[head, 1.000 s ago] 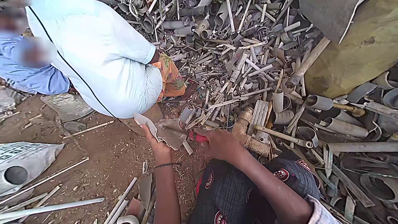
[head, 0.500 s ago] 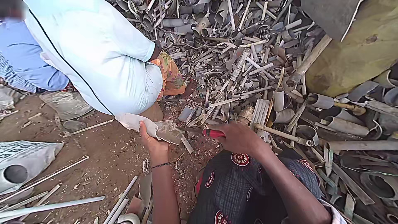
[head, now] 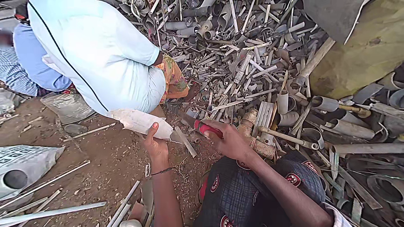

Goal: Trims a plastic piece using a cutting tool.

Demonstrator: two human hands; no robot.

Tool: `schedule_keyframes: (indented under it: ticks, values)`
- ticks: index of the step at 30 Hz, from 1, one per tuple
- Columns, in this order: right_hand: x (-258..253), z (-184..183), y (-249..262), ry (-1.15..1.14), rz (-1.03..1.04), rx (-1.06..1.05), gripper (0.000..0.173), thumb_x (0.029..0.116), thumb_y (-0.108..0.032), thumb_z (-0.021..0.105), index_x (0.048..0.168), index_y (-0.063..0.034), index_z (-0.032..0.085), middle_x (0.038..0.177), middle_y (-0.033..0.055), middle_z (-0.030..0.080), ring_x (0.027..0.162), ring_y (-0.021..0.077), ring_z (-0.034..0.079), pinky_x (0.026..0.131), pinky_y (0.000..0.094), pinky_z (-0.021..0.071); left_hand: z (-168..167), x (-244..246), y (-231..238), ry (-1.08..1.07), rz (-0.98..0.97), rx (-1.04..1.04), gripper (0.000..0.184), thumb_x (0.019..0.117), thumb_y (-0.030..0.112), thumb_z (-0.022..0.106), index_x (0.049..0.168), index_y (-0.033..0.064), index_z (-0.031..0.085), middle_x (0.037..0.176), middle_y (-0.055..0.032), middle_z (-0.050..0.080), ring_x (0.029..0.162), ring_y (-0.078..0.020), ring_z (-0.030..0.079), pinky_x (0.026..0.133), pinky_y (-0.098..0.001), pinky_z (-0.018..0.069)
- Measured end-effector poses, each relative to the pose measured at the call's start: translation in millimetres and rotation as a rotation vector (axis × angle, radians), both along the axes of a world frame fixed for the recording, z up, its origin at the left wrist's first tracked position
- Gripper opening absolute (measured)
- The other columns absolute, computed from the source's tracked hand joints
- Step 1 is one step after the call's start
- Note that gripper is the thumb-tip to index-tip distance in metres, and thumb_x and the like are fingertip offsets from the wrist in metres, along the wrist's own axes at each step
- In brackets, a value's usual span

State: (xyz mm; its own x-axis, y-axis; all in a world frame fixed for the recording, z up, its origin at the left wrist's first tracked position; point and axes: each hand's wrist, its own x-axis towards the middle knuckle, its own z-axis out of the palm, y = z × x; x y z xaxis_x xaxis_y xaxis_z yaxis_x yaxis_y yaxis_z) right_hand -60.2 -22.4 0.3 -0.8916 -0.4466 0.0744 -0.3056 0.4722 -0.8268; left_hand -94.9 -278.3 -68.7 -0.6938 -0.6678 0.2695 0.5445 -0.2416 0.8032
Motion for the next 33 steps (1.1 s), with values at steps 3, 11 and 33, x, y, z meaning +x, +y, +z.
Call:
schedule_keyframes:
  ticks: [3,11,33]
  values:
    - [-3.7,2.8,6.6,-0.036,0.171,0.044,0.043,0.1046,-0.025,0.057,0.146,-0.0159,0.059,0.138,0.0100,0.065,0.119,0.0225,0.064,0.103,0.0438,0.0483,8.8,7.1,3.0,0.040,-0.032,0.022,0.035,0.0968,0.014,0.049,0.130,0.0063,0.049,0.106,-0.0029,0.067,0.097,-0.0115,0.069,0.088,-0.0326,0.0591]
    - [-5.8,1.2,23.1,0.016,0.169,0.072,0.041,0.1020,-0.028,0.062,0.142,-0.0181,0.063,0.126,0.0086,0.070,0.105,0.0203,0.068,0.094,0.0453,0.0517,17.6,12.7,2.7,0.079,-0.006,0.035,0.034,0.1008,0.015,0.041,0.133,0.0081,0.051,0.113,-0.0010,0.068,0.104,-0.0101,0.067,0.091,-0.0309,0.0574]
    - [8.5,-20.8,30.7,0.334,0.080,0.162,0.044,0.0973,-0.040,0.062,0.136,-0.0211,0.069,0.109,0.0077,0.077,0.094,0.0233,0.074,0.082,0.0471,0.0586,1.5,13.4,-23.1,0.264,-0.224,0.411,0.081,0.1008,0.072,0.016,0.145,0.0108,0.046,0.137,-0.0147,0.062,0.124,-0.0301,0.063,0.094,-0.0518,0.0575]
